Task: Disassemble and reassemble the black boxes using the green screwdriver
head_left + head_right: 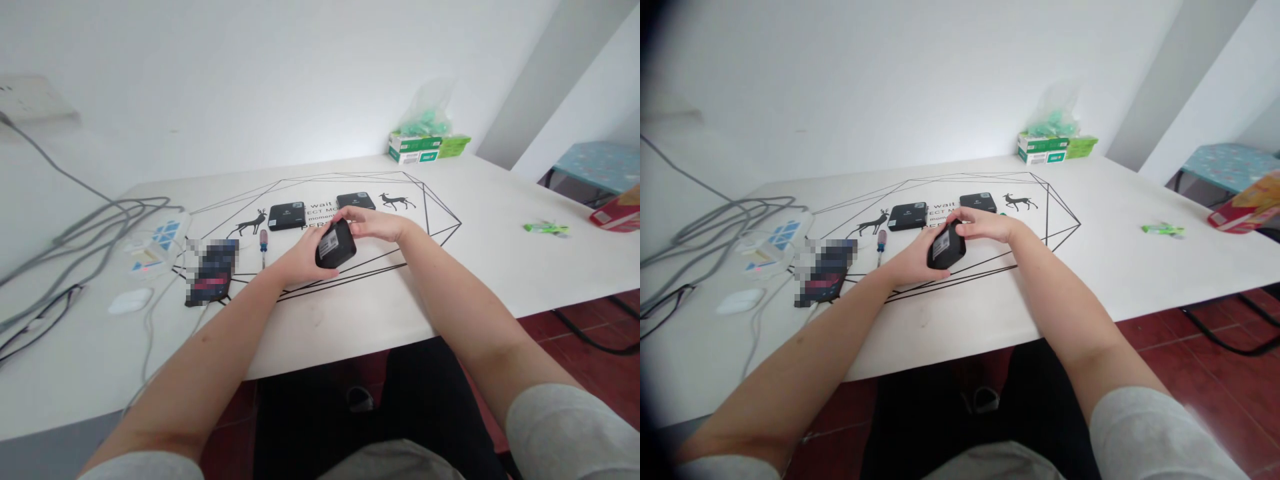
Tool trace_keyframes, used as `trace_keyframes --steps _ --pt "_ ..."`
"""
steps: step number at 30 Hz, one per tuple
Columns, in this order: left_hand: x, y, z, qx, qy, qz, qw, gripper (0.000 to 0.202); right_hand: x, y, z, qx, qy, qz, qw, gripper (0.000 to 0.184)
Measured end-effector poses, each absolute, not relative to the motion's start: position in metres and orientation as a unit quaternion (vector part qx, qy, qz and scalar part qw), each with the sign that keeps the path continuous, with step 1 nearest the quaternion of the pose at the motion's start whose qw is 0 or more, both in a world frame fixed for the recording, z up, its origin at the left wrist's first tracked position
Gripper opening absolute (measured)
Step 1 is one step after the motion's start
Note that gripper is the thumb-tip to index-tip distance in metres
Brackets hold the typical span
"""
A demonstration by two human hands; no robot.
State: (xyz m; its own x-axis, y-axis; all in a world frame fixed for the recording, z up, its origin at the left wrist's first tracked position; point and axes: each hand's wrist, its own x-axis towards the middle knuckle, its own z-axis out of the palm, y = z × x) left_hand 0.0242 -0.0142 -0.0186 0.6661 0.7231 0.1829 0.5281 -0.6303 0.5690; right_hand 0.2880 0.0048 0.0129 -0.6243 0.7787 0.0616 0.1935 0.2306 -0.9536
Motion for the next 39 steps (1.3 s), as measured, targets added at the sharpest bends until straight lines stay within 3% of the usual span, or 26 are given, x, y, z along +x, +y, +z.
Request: trace_keyframes --steps 2,4,7,9,14,19,22,28,39 --pt "0.023 -0.020 -0.015 0.884 0.365 0.174 0.237 0.122 0.299 0.004 0.025 -0.465 -0.757 0.383 0.254 0.052" --pt "0.023 -0.024 -0.010 0.888 0.371 0.144 0.232 0.122 0.311 0.006 0.031 -0.625 -0.738 0.188 0.173 0.042" --pt "0.024 -0.028 -0.007 0.897 0.371 0.109 0.213 0.120 0.328 0.010 0.027 -0.735 -0.669 0.110 0.012 0.064" --pt "0.025 -0.028 -0.007 0.904 0.370 0.091 0.195 0.118 0.336 0.012 0.020 -0.748 -0.653 0.119 0.012 0.078" --pt "0.026 -0.026 -0.011 0.914 0.368 0.054 0.160 0.115 0.329 0.008 0.020 -0.712 -0.673 0.181 0.090 0.067" --pt "0.027 -0.030 -0.007 0.919 0.360 0.048 0.152 0.110 0.295 0.000 0.031 -0.517 -0.689 0.267 0.431 0.055" --pt "0.028 -0.032 -0.006 0.923 0.344 0.059 0.163 0.108 0.275 -0.003 0.029 -0.424 -0.692 0.230 0.537 0.050" --pt "0.031 -0.029 -0.014 0.932 0.315 0.088 0.156 0.097 0.255 -0.010 0.019 -0.396 -0.702 0.177 0.565 0.047" --pt "0.026 -0.027 -0.013 0.924 0.329 0.098 0.166 0.098 0.251 -0.009 0.009 -0.395 -0.712 0.150 0.561 0.048"
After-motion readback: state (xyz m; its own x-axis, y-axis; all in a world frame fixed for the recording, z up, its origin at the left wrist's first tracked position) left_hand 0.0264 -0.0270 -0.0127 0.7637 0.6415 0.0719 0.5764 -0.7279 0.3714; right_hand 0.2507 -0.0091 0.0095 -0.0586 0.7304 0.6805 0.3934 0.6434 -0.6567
